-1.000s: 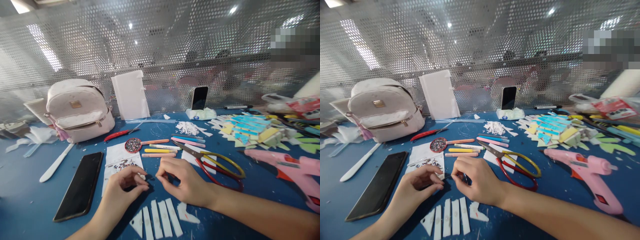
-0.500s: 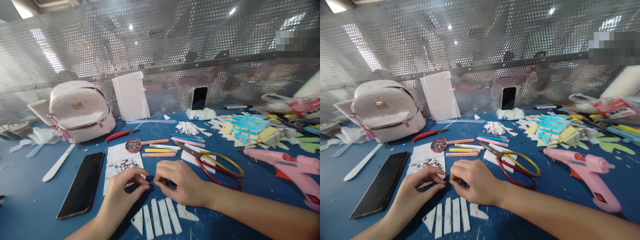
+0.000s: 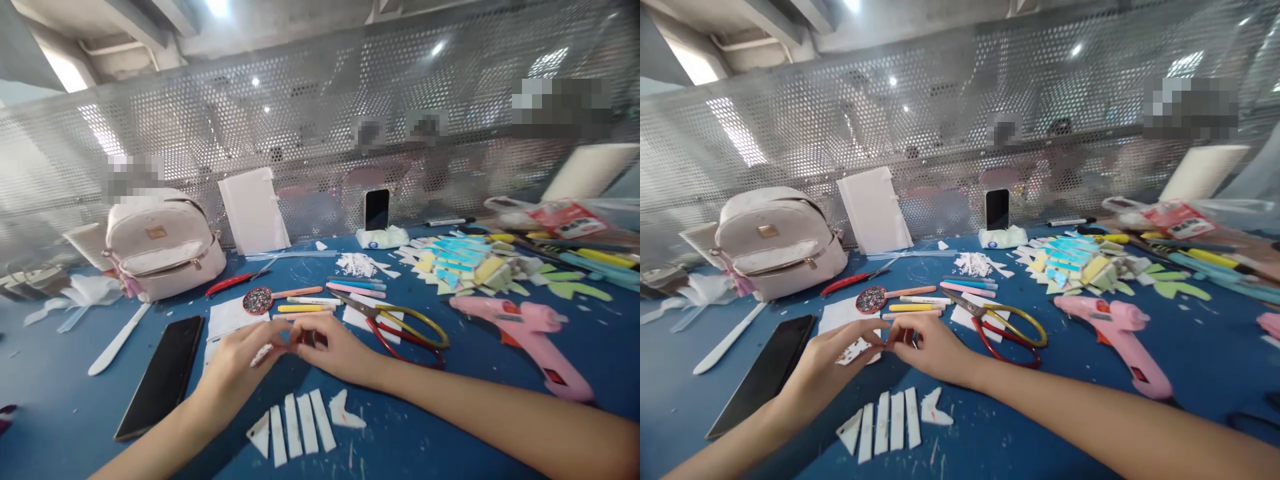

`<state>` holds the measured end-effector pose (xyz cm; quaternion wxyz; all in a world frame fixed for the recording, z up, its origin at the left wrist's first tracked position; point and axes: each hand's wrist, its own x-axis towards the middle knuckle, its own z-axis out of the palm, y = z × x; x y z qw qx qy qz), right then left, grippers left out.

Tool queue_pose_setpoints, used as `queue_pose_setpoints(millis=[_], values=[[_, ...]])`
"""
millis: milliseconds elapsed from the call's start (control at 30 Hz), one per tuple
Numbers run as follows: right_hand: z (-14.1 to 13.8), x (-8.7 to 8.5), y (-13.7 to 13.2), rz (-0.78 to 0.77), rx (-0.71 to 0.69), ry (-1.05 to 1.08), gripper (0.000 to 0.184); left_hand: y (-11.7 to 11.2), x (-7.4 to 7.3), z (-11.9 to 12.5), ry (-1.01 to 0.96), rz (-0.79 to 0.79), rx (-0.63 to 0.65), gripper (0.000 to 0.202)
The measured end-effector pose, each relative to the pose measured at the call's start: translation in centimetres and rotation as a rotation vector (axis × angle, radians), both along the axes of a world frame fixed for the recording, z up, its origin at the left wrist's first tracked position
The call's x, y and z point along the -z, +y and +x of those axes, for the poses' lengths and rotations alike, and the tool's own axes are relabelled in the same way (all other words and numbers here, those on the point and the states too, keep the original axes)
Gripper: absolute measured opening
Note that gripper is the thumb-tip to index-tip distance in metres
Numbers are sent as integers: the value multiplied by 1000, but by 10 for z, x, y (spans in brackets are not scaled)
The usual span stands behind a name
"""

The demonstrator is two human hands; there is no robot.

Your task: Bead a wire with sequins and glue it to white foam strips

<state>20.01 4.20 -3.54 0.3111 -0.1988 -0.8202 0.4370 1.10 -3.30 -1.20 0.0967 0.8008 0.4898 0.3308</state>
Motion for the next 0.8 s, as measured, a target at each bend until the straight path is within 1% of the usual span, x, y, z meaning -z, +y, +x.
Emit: queue_pose_setpoints(millis=[67,100,167,267,333,500,600,733,800], values=[[-1,3,4,-202,-13,76,5,4,-9,3,29,-9,-13,29],[-1,4,6,-252,-22,101,4,6,-14,4,34,-21,-20,30],[-1,6,10,-309,-37,145,5,10,-24,8,21,-61,-27,29],[-1,7,13,-371,-58,198,19,15,-38,13,-52,-119,-33,24],[0,7,13,-420,-64,230,28,17,-43,15,-100,-153,-33,21],[2,5,13,-513,-44,282,39,16,-43,16,-199,-192,-52,19],[3,4,13,-541,-35,293,41,12,-43,20,-276,-232,-73,18],[4,2,11,-560,-34,305,41,6,-47,24,-328,-245,-112,5],[5,2,10,-567,-37,313,42,6,-49,24,-334,-246,-127,6]])
